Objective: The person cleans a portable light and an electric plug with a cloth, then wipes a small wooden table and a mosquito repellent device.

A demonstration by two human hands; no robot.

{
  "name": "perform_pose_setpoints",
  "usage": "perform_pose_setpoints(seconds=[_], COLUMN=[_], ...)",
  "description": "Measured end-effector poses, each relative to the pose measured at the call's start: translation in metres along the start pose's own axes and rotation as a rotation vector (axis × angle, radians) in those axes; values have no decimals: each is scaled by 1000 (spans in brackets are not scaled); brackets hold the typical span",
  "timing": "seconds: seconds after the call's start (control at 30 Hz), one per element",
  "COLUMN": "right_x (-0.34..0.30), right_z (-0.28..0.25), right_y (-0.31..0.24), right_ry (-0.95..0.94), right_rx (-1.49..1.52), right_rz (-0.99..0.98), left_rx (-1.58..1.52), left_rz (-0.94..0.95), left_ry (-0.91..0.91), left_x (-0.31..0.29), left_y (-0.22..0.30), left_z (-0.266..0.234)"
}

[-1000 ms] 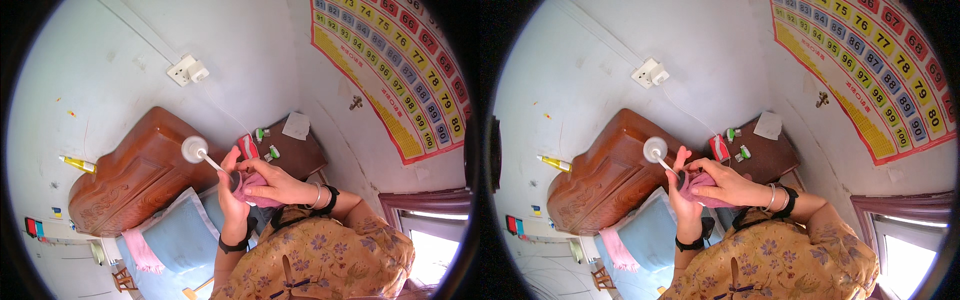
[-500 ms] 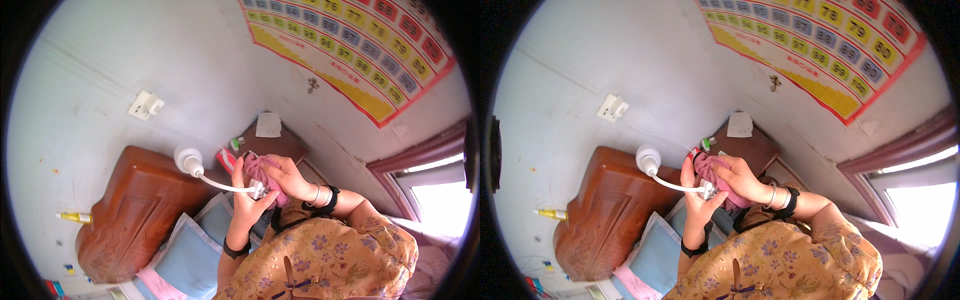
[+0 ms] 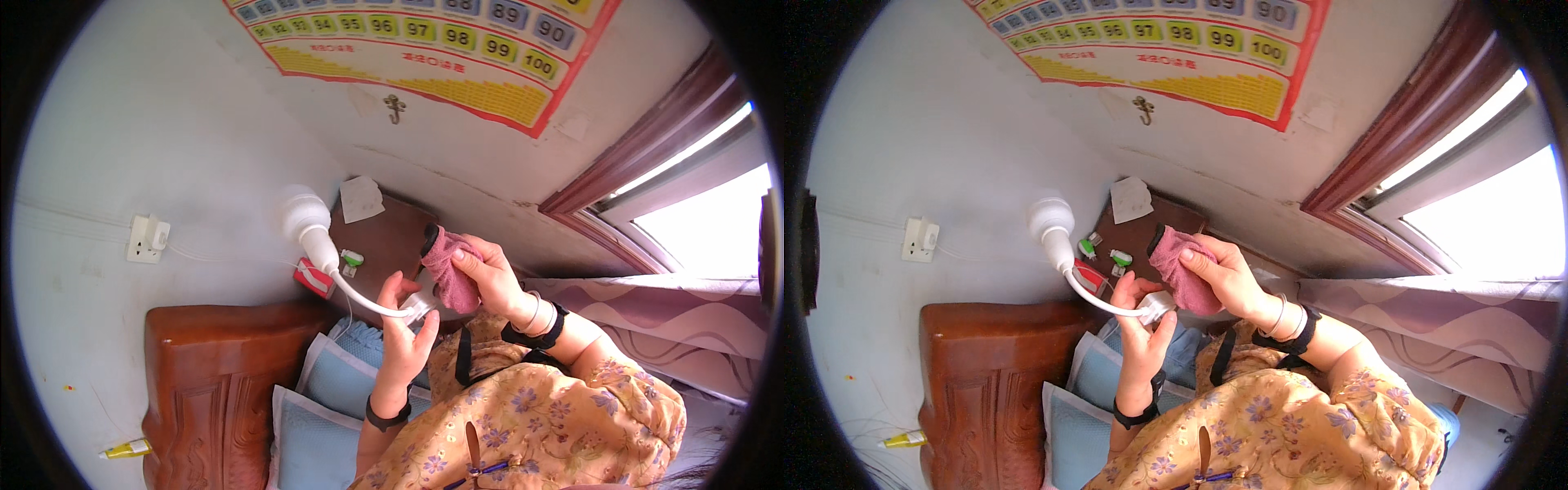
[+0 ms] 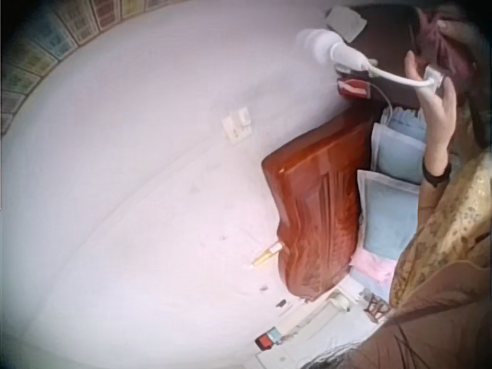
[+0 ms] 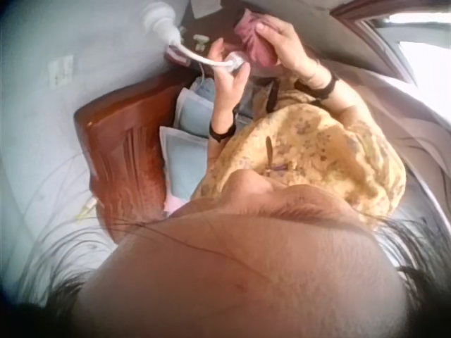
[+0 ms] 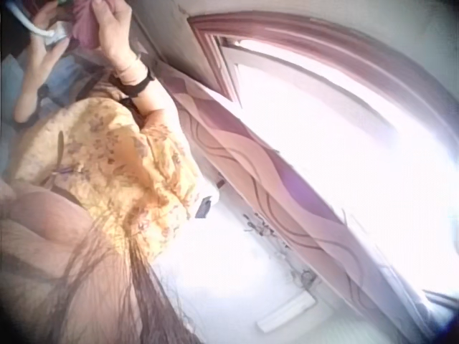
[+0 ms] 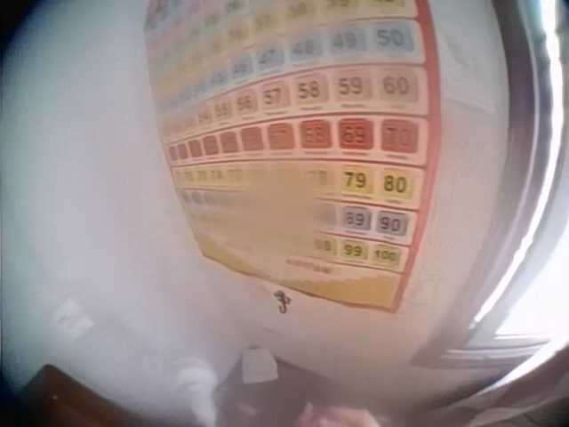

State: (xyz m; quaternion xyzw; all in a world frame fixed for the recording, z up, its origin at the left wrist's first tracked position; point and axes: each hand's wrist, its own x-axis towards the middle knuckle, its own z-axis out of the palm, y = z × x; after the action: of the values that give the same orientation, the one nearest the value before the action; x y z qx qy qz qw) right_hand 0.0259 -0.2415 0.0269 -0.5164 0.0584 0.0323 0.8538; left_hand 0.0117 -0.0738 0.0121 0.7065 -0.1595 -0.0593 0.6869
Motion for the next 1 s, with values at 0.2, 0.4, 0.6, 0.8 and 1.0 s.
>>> perform_pose_setpoints(seconds=[0.2, 0.4, 0.6, 0.8, 1.0], right_x=[-22, -57, -102, -155, -212], right_z=[-31, -76, -116, -144, -165], right_y=[9, 21, 60, 70, -15], right_ry=[-438, -226, 209, 86, 438], right_rx=[-554, -594, -768, -530, -1447], right_rz=[-335, -297, -308, 110, -698], left_rx=[463, 273, 345, 255, 307], left_rz=[255, 149, 273, 98, 159], left_ry=[-77, -196, -445, -490, -548], left_x=[2, -17, -33, -70, -95], left_y=[8, -20, -56, -77, -65], left_z=[36, 90, 128, 140, 139])
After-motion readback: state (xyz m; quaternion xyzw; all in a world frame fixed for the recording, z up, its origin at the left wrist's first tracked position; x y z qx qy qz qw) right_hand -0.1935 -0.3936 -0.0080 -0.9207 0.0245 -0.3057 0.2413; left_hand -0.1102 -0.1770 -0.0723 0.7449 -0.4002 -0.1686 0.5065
